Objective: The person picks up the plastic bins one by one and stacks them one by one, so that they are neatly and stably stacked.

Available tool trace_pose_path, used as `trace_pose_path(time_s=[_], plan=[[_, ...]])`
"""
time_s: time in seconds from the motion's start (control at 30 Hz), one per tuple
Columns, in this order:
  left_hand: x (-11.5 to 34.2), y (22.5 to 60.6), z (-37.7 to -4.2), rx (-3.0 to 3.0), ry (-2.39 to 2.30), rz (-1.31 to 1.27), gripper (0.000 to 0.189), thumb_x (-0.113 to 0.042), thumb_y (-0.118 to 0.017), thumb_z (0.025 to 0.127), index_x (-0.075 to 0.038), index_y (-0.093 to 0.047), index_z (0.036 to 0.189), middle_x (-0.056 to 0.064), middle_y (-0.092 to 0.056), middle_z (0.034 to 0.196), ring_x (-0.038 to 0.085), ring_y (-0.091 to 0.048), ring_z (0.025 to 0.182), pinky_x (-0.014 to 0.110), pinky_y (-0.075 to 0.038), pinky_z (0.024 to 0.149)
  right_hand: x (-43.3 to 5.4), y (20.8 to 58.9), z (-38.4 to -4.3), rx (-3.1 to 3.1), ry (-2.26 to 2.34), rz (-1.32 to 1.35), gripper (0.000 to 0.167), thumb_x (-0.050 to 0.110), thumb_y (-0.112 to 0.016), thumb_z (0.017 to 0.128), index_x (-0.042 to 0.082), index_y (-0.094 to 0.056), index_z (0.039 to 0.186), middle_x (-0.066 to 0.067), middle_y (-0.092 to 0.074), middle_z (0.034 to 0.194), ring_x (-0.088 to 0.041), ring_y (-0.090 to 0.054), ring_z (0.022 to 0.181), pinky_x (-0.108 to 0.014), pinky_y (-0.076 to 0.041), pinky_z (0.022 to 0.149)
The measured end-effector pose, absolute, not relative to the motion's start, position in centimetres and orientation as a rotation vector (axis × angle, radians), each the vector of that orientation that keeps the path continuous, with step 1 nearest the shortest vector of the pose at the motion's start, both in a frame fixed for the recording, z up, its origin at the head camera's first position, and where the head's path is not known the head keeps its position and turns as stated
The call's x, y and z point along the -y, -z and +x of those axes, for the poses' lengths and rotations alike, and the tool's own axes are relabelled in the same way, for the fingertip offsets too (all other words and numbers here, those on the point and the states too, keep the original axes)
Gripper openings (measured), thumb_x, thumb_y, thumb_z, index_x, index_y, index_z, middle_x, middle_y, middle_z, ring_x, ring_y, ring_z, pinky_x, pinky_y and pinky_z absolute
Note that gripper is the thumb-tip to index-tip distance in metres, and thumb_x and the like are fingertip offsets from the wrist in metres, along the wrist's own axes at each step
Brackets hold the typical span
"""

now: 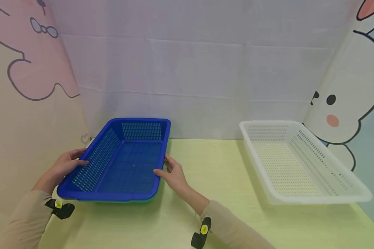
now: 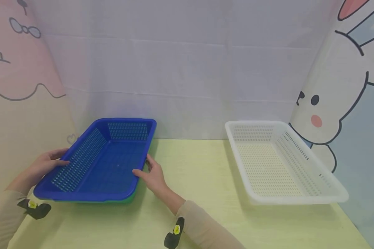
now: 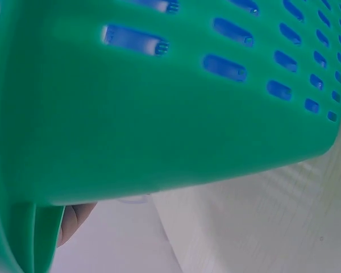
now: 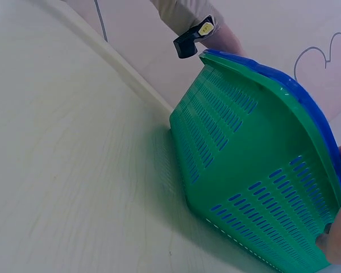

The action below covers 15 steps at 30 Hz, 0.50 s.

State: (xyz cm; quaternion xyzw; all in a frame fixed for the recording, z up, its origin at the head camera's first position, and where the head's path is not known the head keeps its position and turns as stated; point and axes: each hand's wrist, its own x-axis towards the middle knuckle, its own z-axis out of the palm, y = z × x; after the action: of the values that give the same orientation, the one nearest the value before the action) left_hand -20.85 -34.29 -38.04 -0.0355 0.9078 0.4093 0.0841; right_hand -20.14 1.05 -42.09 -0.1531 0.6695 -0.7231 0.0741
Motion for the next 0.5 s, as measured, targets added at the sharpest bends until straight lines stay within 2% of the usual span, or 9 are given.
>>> trace_pose_path(time_s=[0.3, 0.5], plan=[[34.2, 37.9, -20.7, -2.723, -1.204, -0.100, 0.066, -0.020, -0.050, 0.092, 0.014, -0.015, 0.137, 0.041, -0.023, 0.134, 0.048, -0.048, 0.108, 0.044, -0.051, 0.078, -1.1, 41.2, -19.7, -2.014, 2.159, -0.467, 0.065, 0.004, -0.061, 0.084, -0.005, -0.028, 0.138, -0.019, -0.030, 0.143, -0.031, -0.026, 0.132, -0.045, -0.022, 0.106], [34.0, 37.9, -21.0, -2.704, -1.231, -0.112, 0.064, -0.015, -0.049, 0.092, 0.014, -0.014, 0.138, 0.040, -0.023, 0.134, 0.037, -0.057, 0.097, 0.039, -0.053, 0.074, -1.4, 39.4, -18.7, -2.067, 2.123, -0.455, 0.062, 0.002, -0.058, 0.084, -0.009, -0.028, 0.137, -0.023, -0.030, 0.141, -0.034, -0.027, 0.131, -0.048, -0.023, 0.105]])
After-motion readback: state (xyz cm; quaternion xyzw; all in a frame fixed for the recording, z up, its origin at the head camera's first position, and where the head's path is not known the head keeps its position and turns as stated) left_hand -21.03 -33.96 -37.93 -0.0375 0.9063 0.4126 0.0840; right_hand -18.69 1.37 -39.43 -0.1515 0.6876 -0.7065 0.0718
